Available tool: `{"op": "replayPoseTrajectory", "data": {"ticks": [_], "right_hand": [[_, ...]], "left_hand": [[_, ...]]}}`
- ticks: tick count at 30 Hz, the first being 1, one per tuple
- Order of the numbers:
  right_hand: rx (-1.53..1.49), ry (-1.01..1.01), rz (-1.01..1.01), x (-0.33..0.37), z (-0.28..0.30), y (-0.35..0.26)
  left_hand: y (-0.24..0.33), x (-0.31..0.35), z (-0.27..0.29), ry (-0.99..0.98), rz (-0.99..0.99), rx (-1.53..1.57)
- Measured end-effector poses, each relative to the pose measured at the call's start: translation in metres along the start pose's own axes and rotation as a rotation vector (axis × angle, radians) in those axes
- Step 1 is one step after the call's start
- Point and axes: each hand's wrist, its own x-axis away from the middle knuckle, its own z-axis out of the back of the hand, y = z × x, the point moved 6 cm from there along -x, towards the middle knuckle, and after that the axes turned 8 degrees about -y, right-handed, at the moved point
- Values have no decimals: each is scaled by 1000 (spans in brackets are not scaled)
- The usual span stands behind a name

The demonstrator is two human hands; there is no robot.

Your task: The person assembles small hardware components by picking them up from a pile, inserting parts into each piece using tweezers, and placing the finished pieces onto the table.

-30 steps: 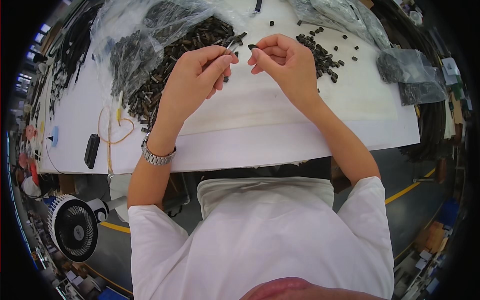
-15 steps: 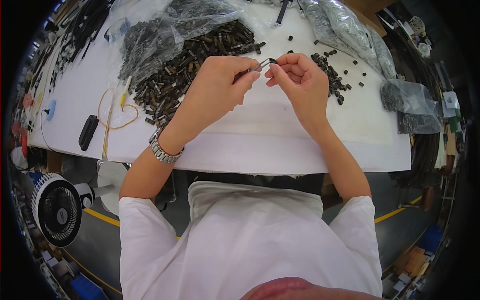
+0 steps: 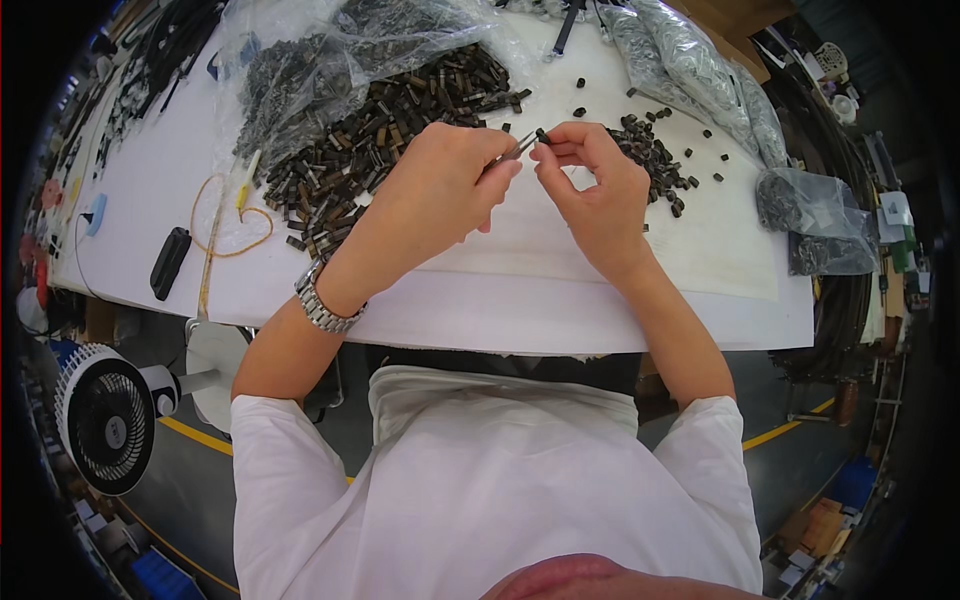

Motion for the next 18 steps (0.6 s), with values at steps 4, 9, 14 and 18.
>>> {"op": "replayPoseTrajectory", "data": {"ticks": [4,9,14,18], "right_hand": [[99,14,107,1,-1,-7],[18,13,73,-1,-4,-3],[-271,-40,-59,-3,-5,4],[-315,-63,-105,-2,-9,6]], "left_hand": [[1,1,-2,-2,-8,34],[-4,-2,-3,62,-87,-78],[2,1,-4,263,-319,-413],[0,4,-9,301,-276,-509]]}}
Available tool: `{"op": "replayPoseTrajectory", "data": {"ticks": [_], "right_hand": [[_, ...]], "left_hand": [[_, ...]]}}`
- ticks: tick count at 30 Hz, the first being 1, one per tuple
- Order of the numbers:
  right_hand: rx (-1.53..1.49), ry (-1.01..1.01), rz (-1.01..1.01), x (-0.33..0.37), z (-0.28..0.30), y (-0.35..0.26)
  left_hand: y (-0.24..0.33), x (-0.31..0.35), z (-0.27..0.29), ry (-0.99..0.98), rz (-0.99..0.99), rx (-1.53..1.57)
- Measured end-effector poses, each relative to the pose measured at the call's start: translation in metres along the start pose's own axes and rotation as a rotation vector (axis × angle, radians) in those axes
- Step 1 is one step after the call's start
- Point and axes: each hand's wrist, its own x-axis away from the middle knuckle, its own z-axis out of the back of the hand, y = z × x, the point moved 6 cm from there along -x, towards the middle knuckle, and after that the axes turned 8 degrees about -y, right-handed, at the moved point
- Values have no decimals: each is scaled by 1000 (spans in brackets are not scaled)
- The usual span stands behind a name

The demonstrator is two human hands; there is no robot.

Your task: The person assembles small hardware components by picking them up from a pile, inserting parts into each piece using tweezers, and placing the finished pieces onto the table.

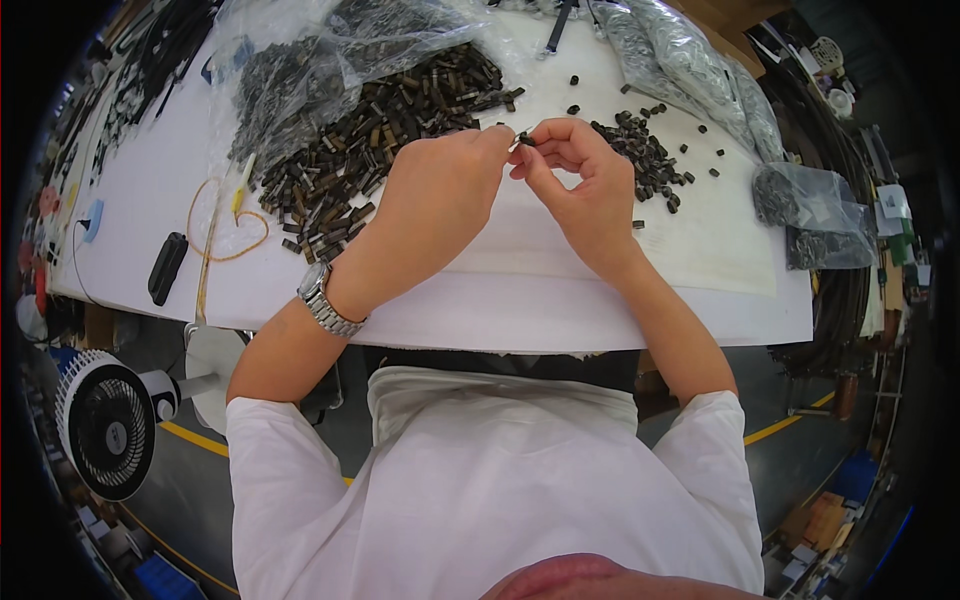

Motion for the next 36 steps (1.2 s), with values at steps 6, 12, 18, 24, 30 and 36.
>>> {"op": "replayPoseTrajectory", "data": {"ticks": [6,12,18,24,30,36], "right_hand": [[-3,10,-1,2,-3,-4],[-154,-3,43,-3,-1,3],[-81,20,-13,-3,-1,-6],[57,11,63,0,0,-7],[215,-65,157,3,-1,-15],[191,-229,63,1,0,-14]], "left_hand": [[5,0,4,-3,-47,-70],[9,-1,9,29,-66,-118],[9,0,10,28,-72,-134],[7,0,13,34,-90,-145],[0,-1,17,-16,-96,-142],[-10,-5,20,-104,-76,-3]]}}
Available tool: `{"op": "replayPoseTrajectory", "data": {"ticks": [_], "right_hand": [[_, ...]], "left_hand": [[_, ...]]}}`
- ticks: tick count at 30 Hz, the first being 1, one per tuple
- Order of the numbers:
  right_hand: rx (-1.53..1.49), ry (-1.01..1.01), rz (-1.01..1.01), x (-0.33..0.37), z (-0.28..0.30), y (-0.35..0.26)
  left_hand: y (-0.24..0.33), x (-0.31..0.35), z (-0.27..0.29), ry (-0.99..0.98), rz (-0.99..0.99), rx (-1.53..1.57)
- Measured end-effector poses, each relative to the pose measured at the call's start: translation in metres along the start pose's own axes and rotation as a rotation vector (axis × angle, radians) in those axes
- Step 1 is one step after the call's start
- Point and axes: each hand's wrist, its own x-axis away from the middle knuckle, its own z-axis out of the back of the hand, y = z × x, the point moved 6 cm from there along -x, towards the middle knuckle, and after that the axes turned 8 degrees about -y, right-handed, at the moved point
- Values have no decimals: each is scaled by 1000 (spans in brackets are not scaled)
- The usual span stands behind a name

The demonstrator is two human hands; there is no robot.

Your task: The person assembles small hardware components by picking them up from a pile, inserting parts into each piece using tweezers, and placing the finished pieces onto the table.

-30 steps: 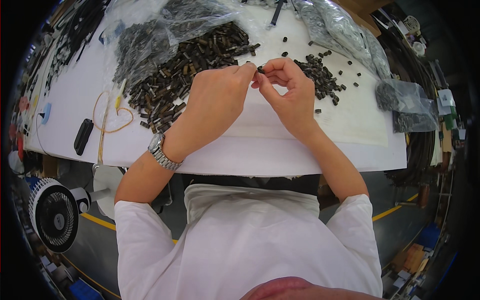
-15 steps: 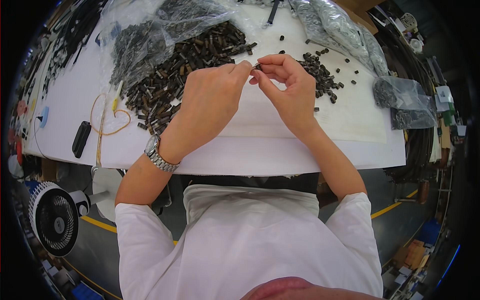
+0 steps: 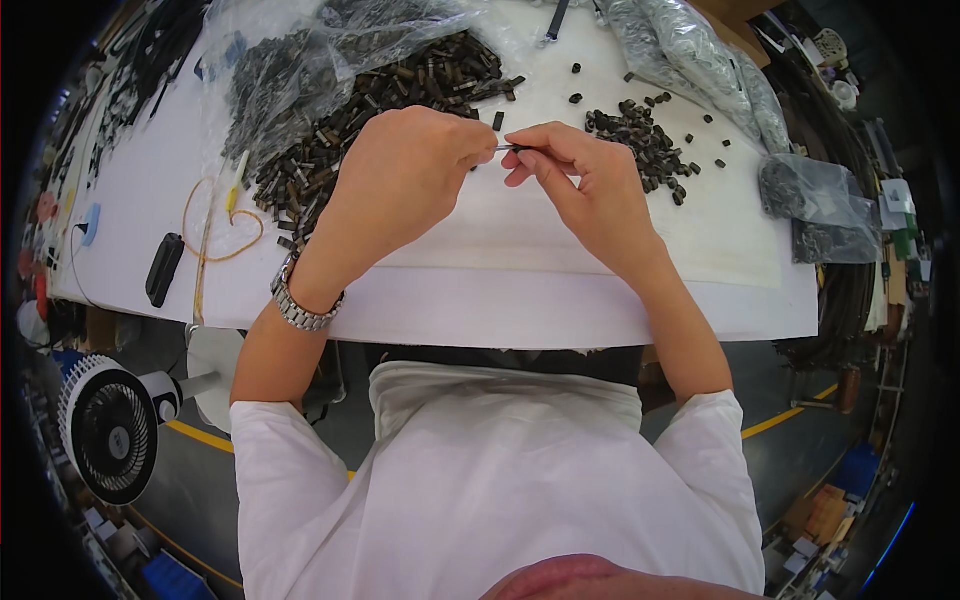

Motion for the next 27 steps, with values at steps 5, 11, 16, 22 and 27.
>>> {"op": "replayPoseTrajectory", "data": {"ticks": [5,11,16,22,27], "right_hand": [[-146,-49,-38,1,2,2],[-578,-218,-20,-5,0,8],[-1082,-311,-68,-5,-14,28],[-953,-132,-28,-7,-2,12],[-618,15,-47,-1,5,7]], "left_hand": [[-7,-3,4,-68,-99,75],[-22,-1,2,-355,115,632],[-12,-2,-1,-410,126,1071],[-17,-3,-10,-318,161,1097],[-20,-3,-18,-300,182,1183]]}}
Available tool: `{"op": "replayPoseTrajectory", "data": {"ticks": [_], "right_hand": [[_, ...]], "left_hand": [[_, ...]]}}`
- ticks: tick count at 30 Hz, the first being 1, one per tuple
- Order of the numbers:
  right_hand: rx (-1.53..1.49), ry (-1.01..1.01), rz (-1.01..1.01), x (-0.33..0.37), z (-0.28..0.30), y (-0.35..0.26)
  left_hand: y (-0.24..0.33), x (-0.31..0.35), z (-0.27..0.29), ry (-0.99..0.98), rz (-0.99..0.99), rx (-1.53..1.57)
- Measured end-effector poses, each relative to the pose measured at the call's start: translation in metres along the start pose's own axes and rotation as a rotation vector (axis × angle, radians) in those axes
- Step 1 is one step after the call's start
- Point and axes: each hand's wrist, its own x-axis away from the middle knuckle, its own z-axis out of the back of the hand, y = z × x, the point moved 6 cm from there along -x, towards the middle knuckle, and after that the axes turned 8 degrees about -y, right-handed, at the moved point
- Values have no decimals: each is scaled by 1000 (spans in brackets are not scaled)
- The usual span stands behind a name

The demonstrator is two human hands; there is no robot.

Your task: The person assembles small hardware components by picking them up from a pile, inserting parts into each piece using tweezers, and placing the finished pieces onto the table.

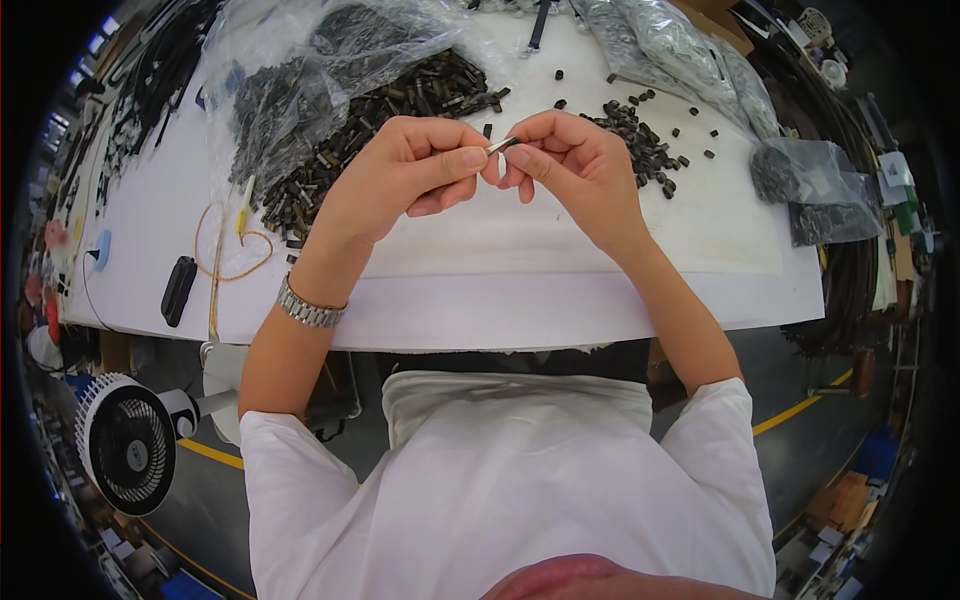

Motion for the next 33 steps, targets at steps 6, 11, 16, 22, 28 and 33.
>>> {"op": "replayPoseTrajectory", "data": {"ticks": [6,11,16,22,28,33], "right_hand": [[405,22,-18,0,23,-12],[1126,264,-300,22,82,-11],[1117,34,-121,3,44,7],[1049,-31,-42,1,29,41],[729,93,-150,3,46,41],[186,92,-212,-1,50,47]], "left_hand": [[-12,-3,10,-11,121,57],[-5,-6,31,375,118,-485],[-13,-20,24,458,-18,-921],[-35,-57,9,398,17,-1385],[-32,-56,10,403,22,-1329],[-16,-47,-5,405,-29,-867]]}}
